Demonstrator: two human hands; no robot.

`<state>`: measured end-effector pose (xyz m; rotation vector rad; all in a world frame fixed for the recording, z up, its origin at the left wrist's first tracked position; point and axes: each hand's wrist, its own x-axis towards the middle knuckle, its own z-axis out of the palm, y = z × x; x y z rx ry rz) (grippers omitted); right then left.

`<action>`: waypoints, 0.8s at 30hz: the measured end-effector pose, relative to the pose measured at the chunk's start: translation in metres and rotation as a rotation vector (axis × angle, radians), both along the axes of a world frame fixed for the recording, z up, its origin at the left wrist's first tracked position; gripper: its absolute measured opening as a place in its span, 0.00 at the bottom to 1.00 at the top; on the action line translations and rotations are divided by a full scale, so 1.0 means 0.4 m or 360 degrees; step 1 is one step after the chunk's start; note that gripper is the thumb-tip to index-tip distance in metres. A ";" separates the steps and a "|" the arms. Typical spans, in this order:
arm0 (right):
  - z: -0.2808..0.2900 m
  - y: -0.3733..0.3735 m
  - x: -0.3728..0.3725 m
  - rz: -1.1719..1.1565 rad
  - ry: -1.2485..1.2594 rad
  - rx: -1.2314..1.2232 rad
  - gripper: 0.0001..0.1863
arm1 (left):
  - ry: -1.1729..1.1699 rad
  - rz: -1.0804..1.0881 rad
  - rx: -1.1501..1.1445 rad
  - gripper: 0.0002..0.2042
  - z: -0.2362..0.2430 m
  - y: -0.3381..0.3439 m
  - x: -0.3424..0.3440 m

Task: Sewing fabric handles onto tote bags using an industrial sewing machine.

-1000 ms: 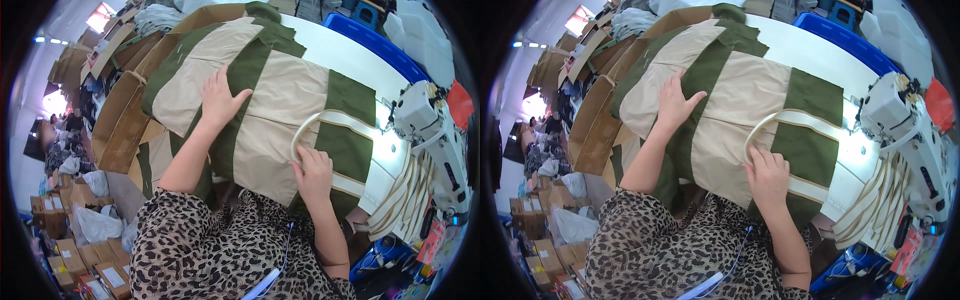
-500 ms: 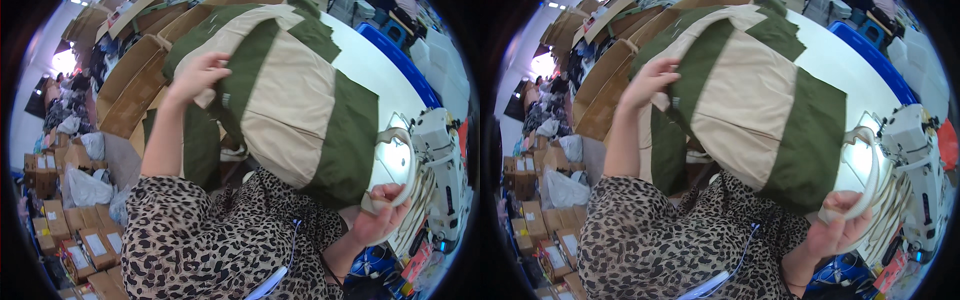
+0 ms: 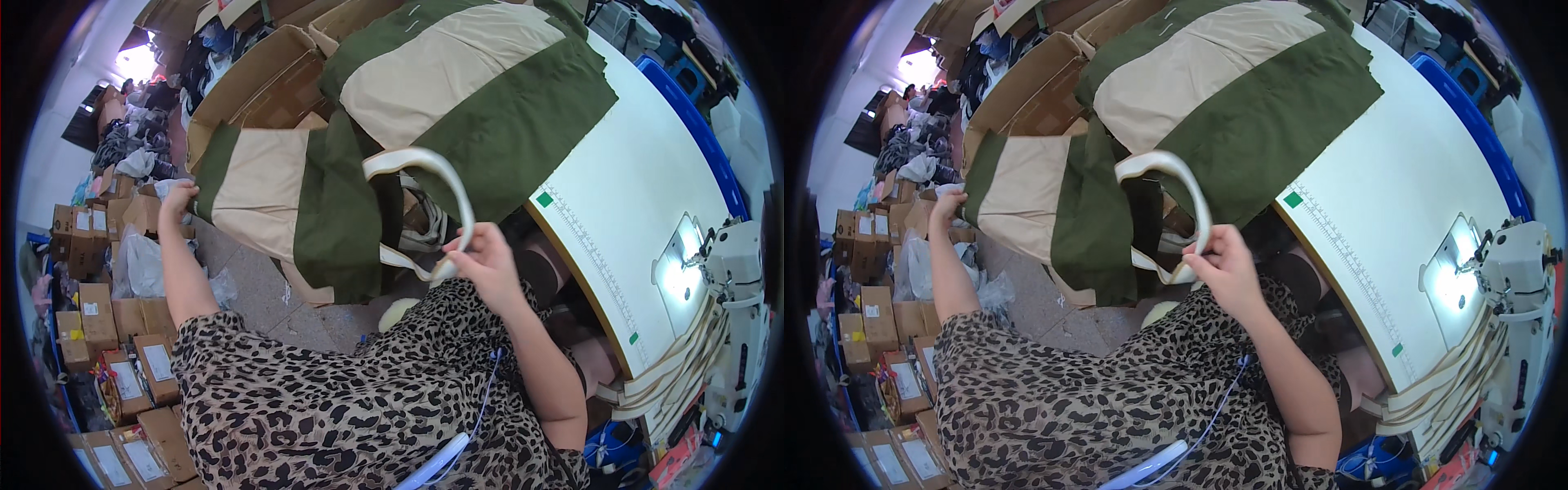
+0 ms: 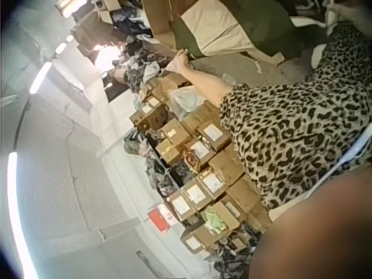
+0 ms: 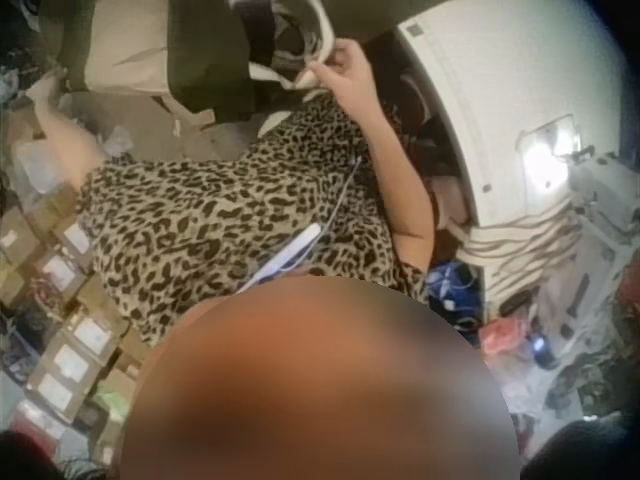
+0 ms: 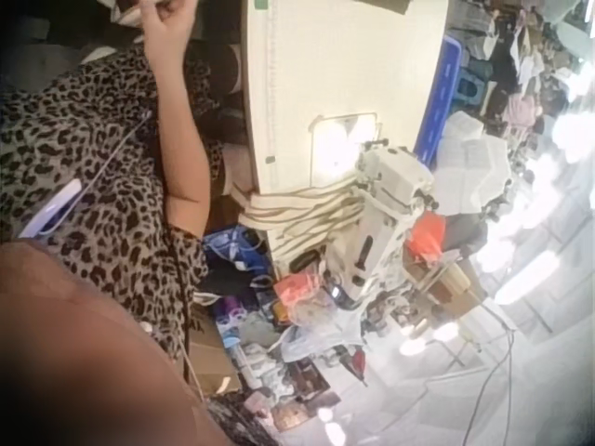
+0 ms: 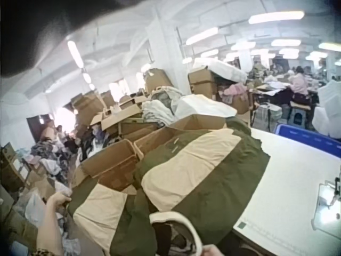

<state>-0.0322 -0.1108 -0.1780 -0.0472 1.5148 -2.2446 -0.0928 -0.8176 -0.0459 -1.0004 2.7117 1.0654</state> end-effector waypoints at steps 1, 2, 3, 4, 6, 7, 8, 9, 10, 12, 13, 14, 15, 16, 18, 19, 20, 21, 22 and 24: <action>-0.063 -0.036 0.002 0.0052 -0.0041 0.0013 0.17 | -0.0030 0.0074 -0.0231 0.08 -0.026 -0.061 0.012; -0.114 -0.058 0.000 0.0047 -0.0159 0.0129 0.18 | 0.0101 0.0086 -0.0291 0.08 -0.132 -0.049 -0.021; -0.147 -0.087 0.002 0.0090 -0.0255 0.0169 0.19 | 0.0126 -0.0013 -0.0425 0.08 -0.148 -0.100 -0.007; -0.211 -0.098 -0.002 0.0049 -0.0269 0.0136 0.20 | 0.0185 -0.0060 -0.0592 0.09 -0.172 -0.126 0.000; -0.330 -0.071 -0.031 -0.0012 -0.0242 0.0450 0.24 | 0.0147 -0.0089 -0.0826 0.10 -0.342 -0.037 -0.065; -0.359 -0.057 -0.036 -0.0139 -0.0200 0.0447 0.25 | 0.0178 -0.0039 -0.0885 0.09 -0.382 -0.019 -0.083; -0.388 -0.049 -0.035 -0.0265 -0.0156 0.0443 0.26 | 0.0284 0.0047 -0.0690 0.10 -0.404 -0.010 -0.089; -0.363 -0.048 -0.034 -0.0321 -0.0307 0.0362 0.26 | 0.0270 0.0061 -0.0700 0.10 -0.407 -0.032 -0.069; -0.352 -0.043 -0.033 -0.0309 -0.0311 0.0350 0.26 | 0.0352 0.0110 -0.0659 0.10 -0.399 -0.052 -0.053; -0.341 -0.026 -0.036 -0.0388 -0.0315 0.0231 0.26 | 0.0431 0.0152 -0.0613 0.10 -0.394 -0.059 -0.044; -0.342 -0.023 -0.040 -0.0393 -0.0318 0.0234 0.26 | 0.0508 0.0190 -0.0652 0.10 -0.400 -0.045 -0.050; -0.342 -0.022 -0.047 -0.0424 -0.0342 0.0204 0.27 | 0.0588 0.0228 -0.0694 0.10 -0.403 -0.028 -0.055; -0.352 -0.019 -0.052 -0.0465 -0.0370 0.0201 0.29 | 0.0439 0.0257 -0.0839 0.12 -0.433 0.019 -0.069; -0.361 -0.029 -0.053 -0.0451 -0.0360 0.0165 0.29 | 0.0309 0.0306 -0.1046 0.13 -0.405 0.012 -0.057; -0.410 -0.008 -0.049 -0.0214 -0.0198 0.0561 0.36 | 0.0099 0.0511 -0.1096 0.20 -0.470 0.166 -0.124; -0.427 -0.023 -0.043 -0.0199 -0.0180 0.0529 0.36 | 0.0196 0.0433 -0.1131 0.21 -0.442 0.181 -0.122; -0.444 -0.042 -0.036 -0.0208 -0.0053 0.0650 0.39 | 0.0304 0.0357 -0.1172 0.22 -0.408 0.185 -0.132; -0.458 -0.035 -0.024 -0.0247 0.0047 0.0816 0.42 | 0.0510 0.0125 -0.1175 0.23 -0.405 0.247 -0.166; -0.447 -0.018 -0.018 -0.0132 -0.0027 0.0940 0.41 | 0.0707 -0.0114 -0.1155 0.24 -0.403 0.350 -0.205; -0.406 0.019 -0.013 0.0035 -0.0105 0.0893 0.38 | 0.1323 -0.0661 -0.0715 0.25 -0.351 0.645 -0.259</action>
